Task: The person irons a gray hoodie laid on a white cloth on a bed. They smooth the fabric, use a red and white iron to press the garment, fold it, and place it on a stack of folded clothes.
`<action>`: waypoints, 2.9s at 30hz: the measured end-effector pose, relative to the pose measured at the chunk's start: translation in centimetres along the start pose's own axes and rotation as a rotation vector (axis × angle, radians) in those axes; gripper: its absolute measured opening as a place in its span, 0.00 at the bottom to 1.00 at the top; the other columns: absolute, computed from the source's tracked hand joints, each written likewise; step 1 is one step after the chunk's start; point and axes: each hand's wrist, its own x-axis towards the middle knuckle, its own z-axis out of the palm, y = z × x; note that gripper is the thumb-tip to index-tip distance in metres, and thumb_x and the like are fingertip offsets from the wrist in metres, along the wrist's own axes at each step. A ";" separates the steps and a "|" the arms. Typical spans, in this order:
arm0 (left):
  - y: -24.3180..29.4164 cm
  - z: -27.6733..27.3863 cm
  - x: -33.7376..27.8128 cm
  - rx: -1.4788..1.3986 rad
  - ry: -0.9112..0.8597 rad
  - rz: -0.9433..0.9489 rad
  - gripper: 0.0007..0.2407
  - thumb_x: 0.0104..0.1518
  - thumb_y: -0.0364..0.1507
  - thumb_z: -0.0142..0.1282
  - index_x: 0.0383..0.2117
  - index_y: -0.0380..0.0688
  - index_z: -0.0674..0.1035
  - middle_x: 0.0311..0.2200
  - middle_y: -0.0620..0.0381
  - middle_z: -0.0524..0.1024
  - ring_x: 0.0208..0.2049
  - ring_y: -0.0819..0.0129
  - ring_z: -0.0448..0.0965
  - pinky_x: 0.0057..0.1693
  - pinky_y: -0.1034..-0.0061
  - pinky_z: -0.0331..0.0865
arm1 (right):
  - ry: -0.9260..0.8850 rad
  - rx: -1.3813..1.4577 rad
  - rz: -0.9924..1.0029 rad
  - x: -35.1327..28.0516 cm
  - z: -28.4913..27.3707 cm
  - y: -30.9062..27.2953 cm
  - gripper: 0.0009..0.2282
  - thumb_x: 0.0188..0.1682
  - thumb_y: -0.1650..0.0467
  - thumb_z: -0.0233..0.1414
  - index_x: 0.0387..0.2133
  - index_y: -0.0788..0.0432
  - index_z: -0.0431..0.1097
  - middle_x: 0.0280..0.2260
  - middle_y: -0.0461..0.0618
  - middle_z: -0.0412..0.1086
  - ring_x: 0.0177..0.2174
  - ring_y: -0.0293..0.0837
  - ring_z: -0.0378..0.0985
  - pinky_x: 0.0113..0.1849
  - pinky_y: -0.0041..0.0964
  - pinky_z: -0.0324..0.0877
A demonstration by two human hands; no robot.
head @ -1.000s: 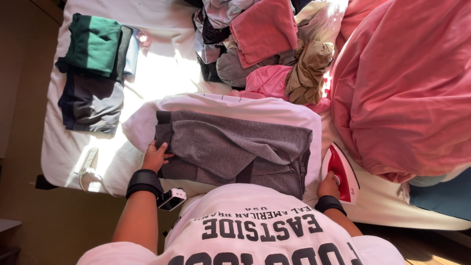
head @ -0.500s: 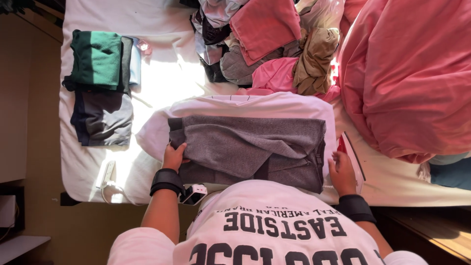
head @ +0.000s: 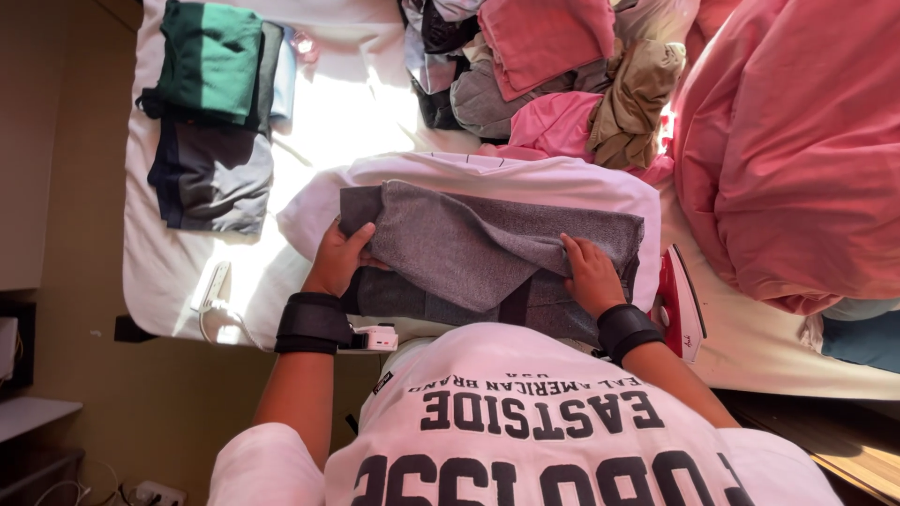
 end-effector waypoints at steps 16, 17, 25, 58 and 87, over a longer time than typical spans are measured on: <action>-6.9 -6.4 -0.7 0.067 0.252 -0.047 0.18 0.59 0.26 0.57 0.56 0.38 0.70 0.44 0.52 0.79 0.37 0.62 0.84 0.36 0.67 0.82 | 0.034 0.502 0.260 3.1 3.0 6.6 0.11 0.47 0.78 0.48 0.43 0.62 0.70 0.36 0.63 0.74 0.40 0.62 0.77 0.44 0.49 0.71; -8.4 -7.2 -0.5 0.067 0.254 -0.044 0.18 0.59 0.26 0.57 0.56 0.38 0.70 0.44 0.52 0.79 0.37 0.62 0.84 0.36 0.67 0.82 | 0.035 0.502 0.257 3.4 2.4 6.1 0.11 0.47 0.78 0.48 0.43 0.62 0.70 0.36 0.63 0.74 0.40 0.62 0.77 0.44 0.49 0.71; -16.1 -10.7 0.1 0.389 0.269 -0.077 0.20 0.61 0.29 0.58 0.59 0.40 0.72 0.45 0.52 0.80 0.41 0.65 0.80 0.42 0.71 0.76 | -0.063 0.241 0.006 9.3 -0.9 1.1 0.16 0.42 0.77 0.53 0.46 0.62 0.66 0.50 0.63 0.66 0.51 0.64 0.70 0.51 0.49 0.67; -5.7 4.8 17.4 1.192 -0.028 -0.004 0.27 0.56 0.40 0.59 0.63 0.48 0.68 0.66 0.47 0.61 0.68 0.47 0.58 0.70 0.58 0.56 | -0.165 0.124 -0.063 21.6 4.7 8.5 0.27 0.43 0.70 0.58 0.59 0.60 0.64 0.62 0.67 0.57 0.61 0.63 0.63 0.59 0.47 0.61; -13.2 -9.7 3.2 1.001 0.398 -0.038 0.33 0.48 0.44 0.69 0.55 0.33 0.71 0.57 0.33 0.68 0.57 0.41 0.71 0.62 0.59 0.65 | -0.124 0.323 0.130 -5.7 1.7 7.9 0.19 0.49 0.69 0.55 0.52 0.66 0.66 0.61 0.56 0.62 0.57 0.57 0.68 0.54 0.45 0.65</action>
